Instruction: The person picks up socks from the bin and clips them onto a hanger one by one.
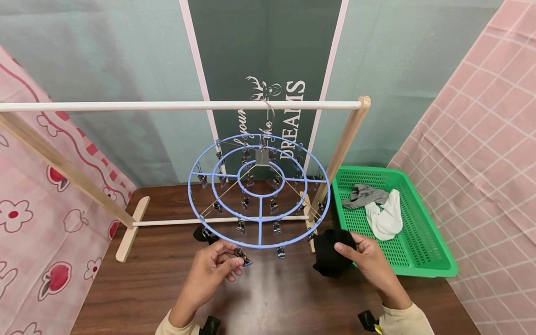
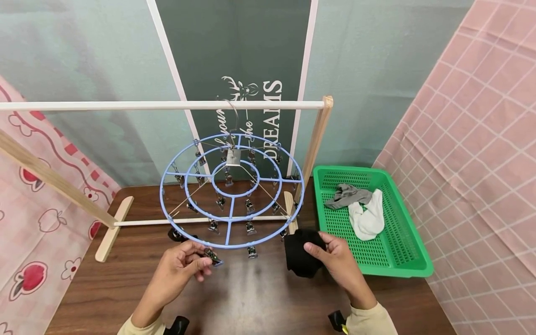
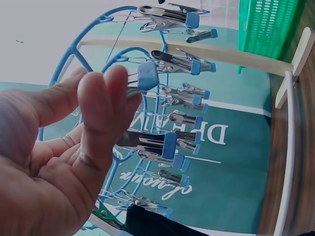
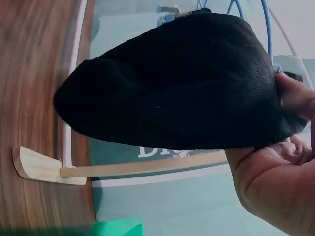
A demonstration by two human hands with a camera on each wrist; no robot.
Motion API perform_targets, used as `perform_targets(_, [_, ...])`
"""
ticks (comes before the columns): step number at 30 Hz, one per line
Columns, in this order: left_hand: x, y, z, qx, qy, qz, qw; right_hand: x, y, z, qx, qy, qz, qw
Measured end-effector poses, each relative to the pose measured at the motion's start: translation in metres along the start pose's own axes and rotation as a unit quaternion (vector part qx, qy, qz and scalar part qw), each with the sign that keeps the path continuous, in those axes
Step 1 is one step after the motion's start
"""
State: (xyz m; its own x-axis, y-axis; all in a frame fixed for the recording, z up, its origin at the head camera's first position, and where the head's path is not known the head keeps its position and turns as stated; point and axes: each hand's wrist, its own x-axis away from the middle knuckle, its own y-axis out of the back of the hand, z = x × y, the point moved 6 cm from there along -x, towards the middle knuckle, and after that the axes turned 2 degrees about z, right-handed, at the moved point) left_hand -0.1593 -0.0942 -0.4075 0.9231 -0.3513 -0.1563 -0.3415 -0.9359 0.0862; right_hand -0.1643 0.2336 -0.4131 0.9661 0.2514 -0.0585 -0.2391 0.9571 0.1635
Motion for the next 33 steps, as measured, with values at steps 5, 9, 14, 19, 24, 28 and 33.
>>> perform_targets(5, [0.0,0.001,-0.001,-0.003,-0.013,-0.003,0.9999,0.001,-0.013,-0.002,0.016,-0.007,0.027,0.9995])
perform_targets(9, [0.0,-0.001,-0.001,-0.009,-0.006,0.008,0.9999,0.001,-0.023,-0.004,-0.009,0.0,0.05,0.9987])
perform_targets(14, [0.0,-0.003,0.0,-0.018,0.004,0.023,0.9996,0.001,-0.034,-0.005,-0.031,0.008,0.079,0.9964])
perform_targets(19, [0.001,-0.003,-0.001,-0.025,0.003,0.021,0.9995,0.0,-0.045,-0.004,-0.047,0.022,0.103,0.9933])
perform_targets(24, [0.002,-0.003,-0.004,-0.029,-0.001,0.017,0.9994,-0.001,-0.058,-0.006,-0.064,0.029,0.12,0.9904])
perform_targets(28, [0.004,-0.001,-0.008,-0.034,-0.012,0.01,0.9993,-0.003,-0.067,-0.009,-0.062,0.026,0.129,0.9893])
perform_targets(33, [0.006,0.0,-0.012,-0.037,-0.031,0.004,0.9988,-0.005,-0.079,-0.01,-0.05,0.033,0.143,0.988])
